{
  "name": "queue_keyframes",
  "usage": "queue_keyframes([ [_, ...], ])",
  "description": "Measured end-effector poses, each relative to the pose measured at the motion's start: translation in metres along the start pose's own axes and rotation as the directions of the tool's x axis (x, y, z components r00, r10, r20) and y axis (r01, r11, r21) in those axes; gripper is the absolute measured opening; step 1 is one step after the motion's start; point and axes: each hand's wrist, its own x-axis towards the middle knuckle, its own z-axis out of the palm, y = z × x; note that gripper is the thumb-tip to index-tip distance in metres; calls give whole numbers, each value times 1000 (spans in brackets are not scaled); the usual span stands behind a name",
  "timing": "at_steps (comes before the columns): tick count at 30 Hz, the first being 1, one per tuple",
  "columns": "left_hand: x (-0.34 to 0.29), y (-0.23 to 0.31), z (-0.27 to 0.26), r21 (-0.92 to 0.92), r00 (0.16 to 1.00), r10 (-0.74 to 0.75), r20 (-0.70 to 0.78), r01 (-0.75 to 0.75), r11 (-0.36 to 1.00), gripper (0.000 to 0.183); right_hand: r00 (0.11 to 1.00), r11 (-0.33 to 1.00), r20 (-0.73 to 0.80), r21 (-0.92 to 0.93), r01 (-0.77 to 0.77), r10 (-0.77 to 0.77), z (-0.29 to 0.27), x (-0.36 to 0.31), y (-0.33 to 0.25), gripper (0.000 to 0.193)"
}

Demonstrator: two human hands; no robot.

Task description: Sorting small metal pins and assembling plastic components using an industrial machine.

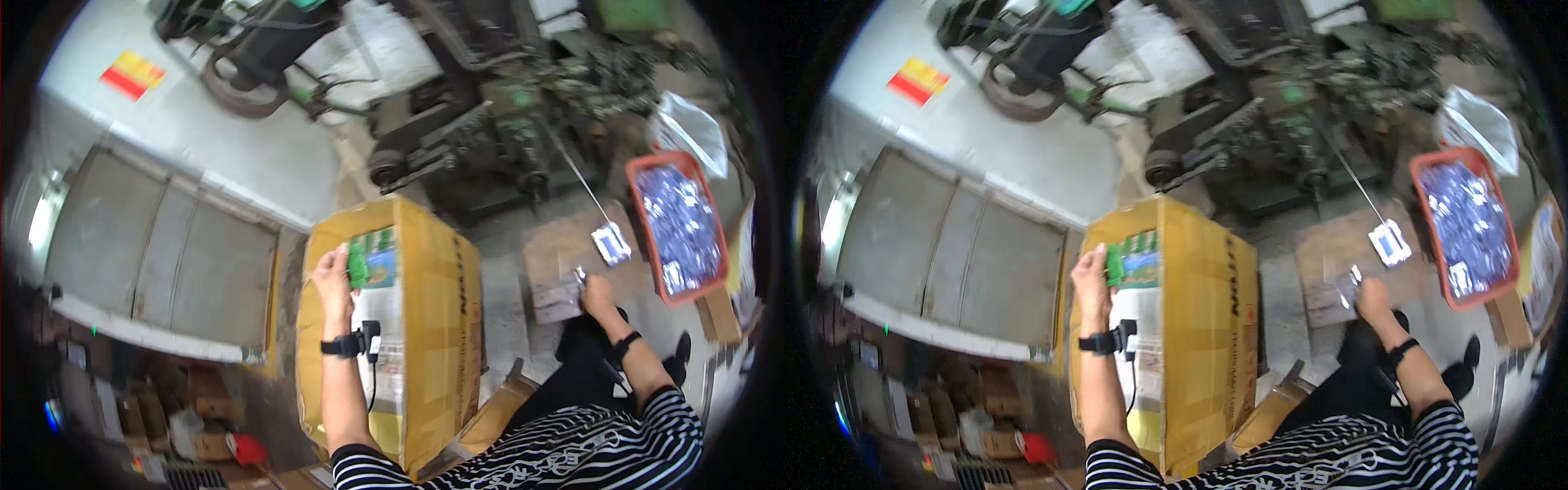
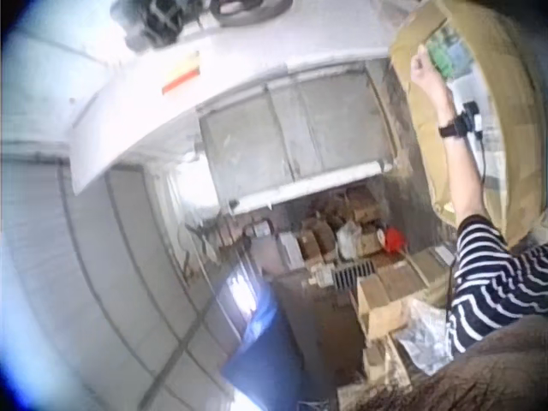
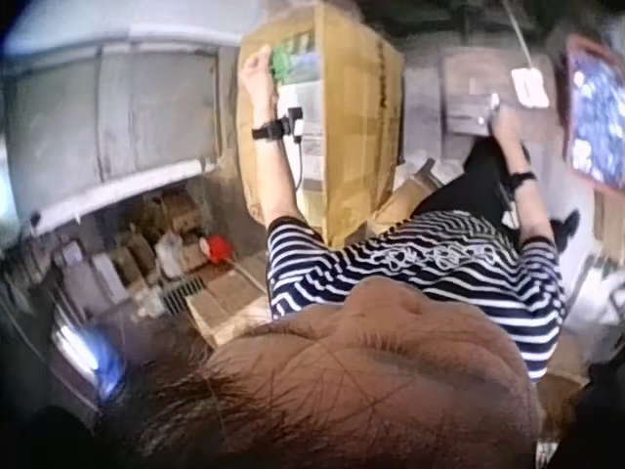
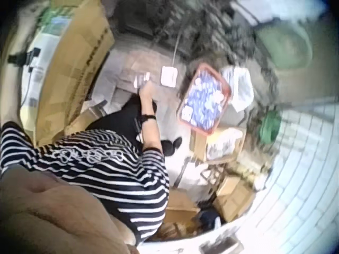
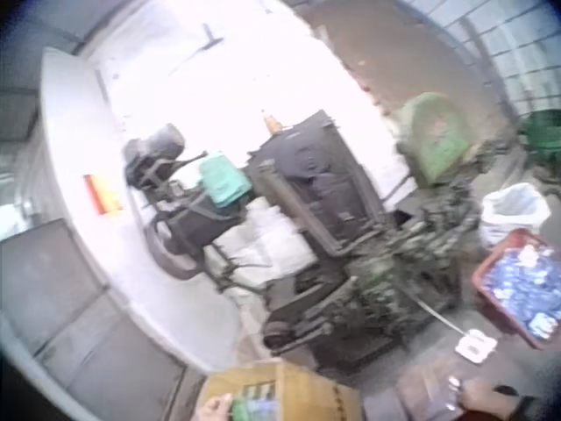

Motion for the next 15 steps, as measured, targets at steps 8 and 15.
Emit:
queue_keyframes([
  [8,49,-154,-34,78,983,-48,-180,63,995,26,940,919,-107,-272,285,-324,6,34,4,16],
  [15,78,-213,-23,247,955,5,-298,72,966,23,867,705,36,-565,428,-498,-4,52,-5,13],
])
